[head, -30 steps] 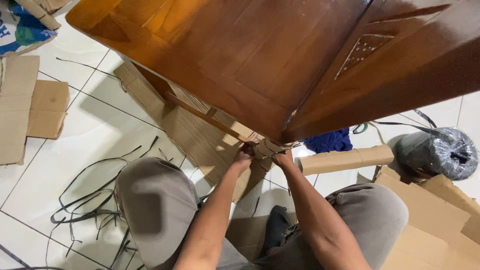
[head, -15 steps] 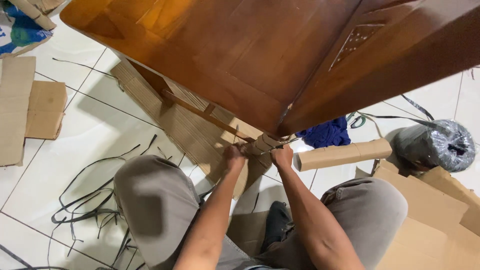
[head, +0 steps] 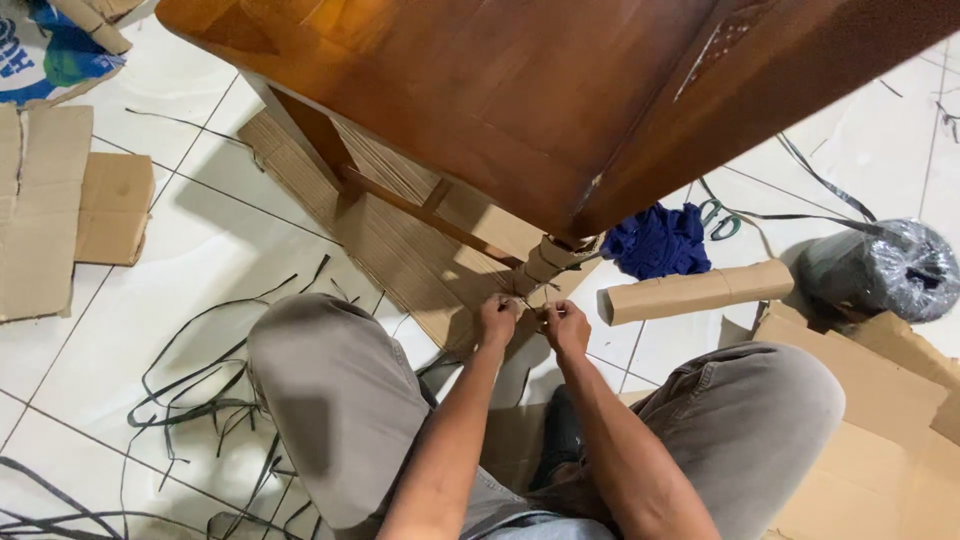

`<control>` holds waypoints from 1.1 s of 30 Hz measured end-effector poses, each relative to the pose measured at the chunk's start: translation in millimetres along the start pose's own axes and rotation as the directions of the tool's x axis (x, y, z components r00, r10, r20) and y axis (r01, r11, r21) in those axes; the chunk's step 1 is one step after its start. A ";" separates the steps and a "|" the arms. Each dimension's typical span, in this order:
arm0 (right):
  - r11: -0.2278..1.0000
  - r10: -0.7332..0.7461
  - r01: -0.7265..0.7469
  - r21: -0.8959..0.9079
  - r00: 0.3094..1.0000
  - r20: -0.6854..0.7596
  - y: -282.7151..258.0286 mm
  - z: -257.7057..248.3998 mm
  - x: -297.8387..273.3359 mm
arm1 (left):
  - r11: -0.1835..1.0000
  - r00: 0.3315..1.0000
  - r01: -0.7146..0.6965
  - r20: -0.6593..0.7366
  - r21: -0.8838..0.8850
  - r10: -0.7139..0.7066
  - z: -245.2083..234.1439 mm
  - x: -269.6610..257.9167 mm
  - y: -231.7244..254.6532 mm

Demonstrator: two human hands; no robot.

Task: Wrapping a wooden furniture leg with cardboard and securing it with plastic ties for protection.

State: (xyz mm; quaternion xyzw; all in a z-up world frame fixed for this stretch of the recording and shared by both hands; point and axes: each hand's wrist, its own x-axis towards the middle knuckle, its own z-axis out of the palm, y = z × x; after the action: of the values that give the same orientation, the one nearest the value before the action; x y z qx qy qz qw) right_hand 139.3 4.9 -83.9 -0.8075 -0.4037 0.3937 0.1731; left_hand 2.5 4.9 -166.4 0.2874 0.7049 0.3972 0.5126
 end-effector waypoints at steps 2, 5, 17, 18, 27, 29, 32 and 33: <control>1.000 -0.002 0.002 0.027 1.000 0.017 -2.4 0.3 -11.2 | 0.997 0.997 0.073 0.018 -0.036 -0.072 26.3 29.4 -47.8; 0.989 -0.100 0.105 -0.102 0.994 0.055 -21.8 -12.6 -39.4 | 0.974 0.977 0.188 0.129 -0.122 -0.172 23.0 8.7 -20.5; 0.948 -0.205 0.222 -0.227 0.974 0.096 -10.2 -6.6 -54.1 | 0.960 0.965 0.205 0.202 -0.190 -0.166 17.9 -4.1 -9.6; 0.949 -0.204 0.221 -0.227 0.974 0.096 -3.0 -2.1 -48.1 | 0.960 0.965 0.206 0.203 -0.189 -0.167 19.8 -3.1 -14.8; 0.963 -0.222 0.214 -0.165 0.975 -0.033 -34.8 -19.8 -47.5 | 0.994 0.990 0.093 0.109 -0.060 -0.086 13.3 -6.7 -16.4; 0.960 -0.266 0.266 -0.089 0.964 0.013 -49.5 -24.2 -51.5 | 0.999 0.998 -0.049 0.042 0.015 0.048 9.7 -13.1 -14.8; 0.948 -0.265 0.274 -0.162 0.961 0.076 -48.0 -14.7 -32.3 | 0.999 0.999 -0.030 0.041 -0.018 0.030 2.9 -31.1 7.8; 0.947 -0.267 0.276 -0.161 0.960 0.080 -43.5 -11.5 -29.8 | 0.999 0.999 -0.029 0.036 -0.018 0.029 6.3 -20.4 -6.5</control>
State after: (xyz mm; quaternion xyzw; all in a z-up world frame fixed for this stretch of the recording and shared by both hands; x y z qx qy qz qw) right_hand 114.9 8.5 -35.9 -0.7444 -0.5480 0.3532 0.1442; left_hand 14.8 -13.4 -162.9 0.3003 0.6878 0.4053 0.5220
